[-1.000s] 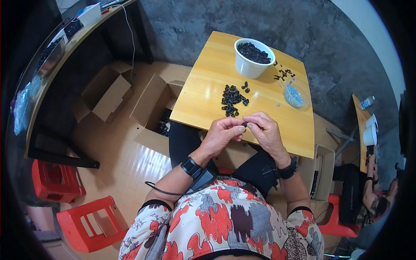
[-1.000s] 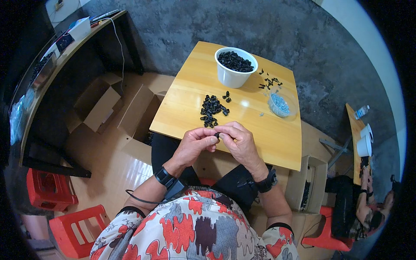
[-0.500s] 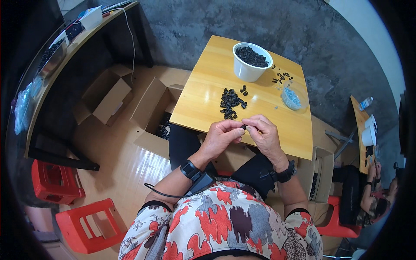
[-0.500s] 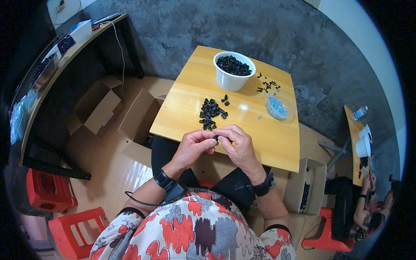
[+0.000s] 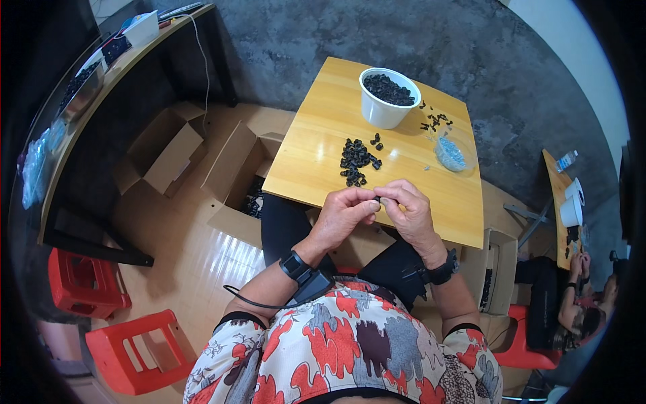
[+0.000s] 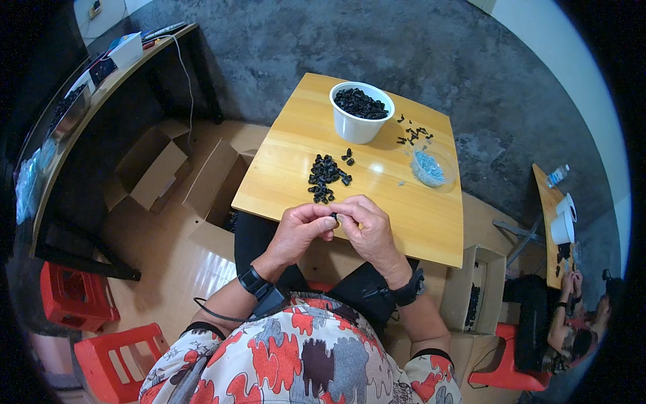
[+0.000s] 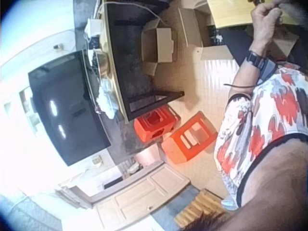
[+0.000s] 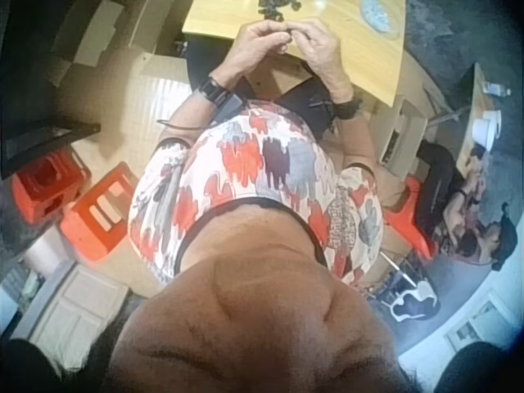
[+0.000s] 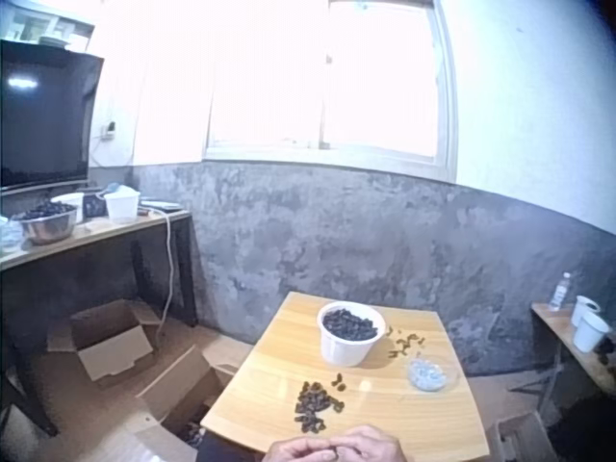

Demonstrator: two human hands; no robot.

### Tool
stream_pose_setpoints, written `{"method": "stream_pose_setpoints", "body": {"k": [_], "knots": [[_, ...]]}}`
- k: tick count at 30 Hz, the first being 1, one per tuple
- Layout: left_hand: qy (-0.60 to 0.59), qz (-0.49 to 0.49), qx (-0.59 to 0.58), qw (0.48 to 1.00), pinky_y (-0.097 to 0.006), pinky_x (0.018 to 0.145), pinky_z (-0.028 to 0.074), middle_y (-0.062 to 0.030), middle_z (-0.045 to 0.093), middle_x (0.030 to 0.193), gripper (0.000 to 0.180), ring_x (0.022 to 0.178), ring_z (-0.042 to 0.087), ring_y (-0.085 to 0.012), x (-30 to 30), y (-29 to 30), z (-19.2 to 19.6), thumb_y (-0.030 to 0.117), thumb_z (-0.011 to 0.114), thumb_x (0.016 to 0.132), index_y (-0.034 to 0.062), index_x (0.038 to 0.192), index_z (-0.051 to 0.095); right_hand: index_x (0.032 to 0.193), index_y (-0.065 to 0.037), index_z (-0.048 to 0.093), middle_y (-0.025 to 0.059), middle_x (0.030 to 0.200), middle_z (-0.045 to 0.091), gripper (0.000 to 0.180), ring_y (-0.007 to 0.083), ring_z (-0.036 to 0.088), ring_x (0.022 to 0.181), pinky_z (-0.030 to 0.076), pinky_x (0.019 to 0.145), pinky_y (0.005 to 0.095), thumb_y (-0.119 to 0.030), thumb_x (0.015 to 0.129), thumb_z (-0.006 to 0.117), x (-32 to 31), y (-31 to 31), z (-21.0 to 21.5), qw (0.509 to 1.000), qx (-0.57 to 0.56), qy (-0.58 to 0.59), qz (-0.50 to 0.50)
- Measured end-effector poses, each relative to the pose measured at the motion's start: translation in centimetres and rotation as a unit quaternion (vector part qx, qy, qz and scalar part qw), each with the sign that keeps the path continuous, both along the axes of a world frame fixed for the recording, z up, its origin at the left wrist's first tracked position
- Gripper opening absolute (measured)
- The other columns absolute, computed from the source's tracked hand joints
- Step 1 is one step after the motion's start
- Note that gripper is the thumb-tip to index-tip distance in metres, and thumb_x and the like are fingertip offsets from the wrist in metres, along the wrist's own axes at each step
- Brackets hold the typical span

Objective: Assembling silver pins into small black plastic caps.

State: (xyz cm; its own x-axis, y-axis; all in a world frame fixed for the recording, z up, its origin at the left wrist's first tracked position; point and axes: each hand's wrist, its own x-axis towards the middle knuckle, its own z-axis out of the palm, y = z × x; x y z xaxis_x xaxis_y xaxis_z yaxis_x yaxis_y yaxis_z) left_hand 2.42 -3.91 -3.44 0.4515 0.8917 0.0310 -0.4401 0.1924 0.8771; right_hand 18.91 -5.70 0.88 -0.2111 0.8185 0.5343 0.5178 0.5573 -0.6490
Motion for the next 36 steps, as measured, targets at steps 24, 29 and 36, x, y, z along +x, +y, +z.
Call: {"method": "stream_pose_setpoints", "body": {"k": [24, 29, 36], "knots": [[-0.041, -0.012, -0.119, 0.992, -0.022, 0.066, 0.051, -0.0007, 0.062, 0.086, 0.013, 0.074, 0.058, -0.0072, 0.6, -0.3, 0.8, 0.015, 0.057, 0.092, 0.0044, 0.098, 0.062, 0.110, -0.004, 0.060, 0.0099, 0.090, 0.055, 0.043, 0.0193, 0.056, 0.072, 0.048, 0.060, 0.0281, 0.000, 0.068, 0.067, -2.0, -0.9, -3.3, 0.993, 0.064, -0.030, -0.095], [-0.041, -0.019, -0.107, 0.993, -0.023, 0.068, 0.052, -0.0022, 0.062, 0.085, 0.012, 0.075, 0.059, -0.0090, 0.6, -0.3, 0.0, 0.014, 0.057, 0.092, 0.0037, 0.095, 0.062, 0.109, -0.005, 0.060, 0.0113, 0.090, 0.055, 0.043, 0.0232, 0.059, 0.074, 0.051, 0.062, 0.0319, -0.001, 0.067, 0.068, -2.1, -0.9, -4.0, 0.989, 0.098, -0.046, -0.099], [-0.044, -0.002, -0.112, 0.993, -0.025, 0.070, 0.052, -0.0034, 0.063, 0.085, 0.011, 0.076, 0.060, -0.0100, 0.5, -0.5, -0.2, 0.012, 0.057, 0.091, 0.0024, 0.095, 0.061, 0.104, -0.004, 0.060, 0.0114, 0.087, 0.055, 0.040, 0.0255, 0.059, 0.076, 0.050, 0.065, 0.0339, -0.013, 0.067, 0.071, -1.7, -0.9, -1.3, 0.963, 0.182, -0.163, -0.115]]}}
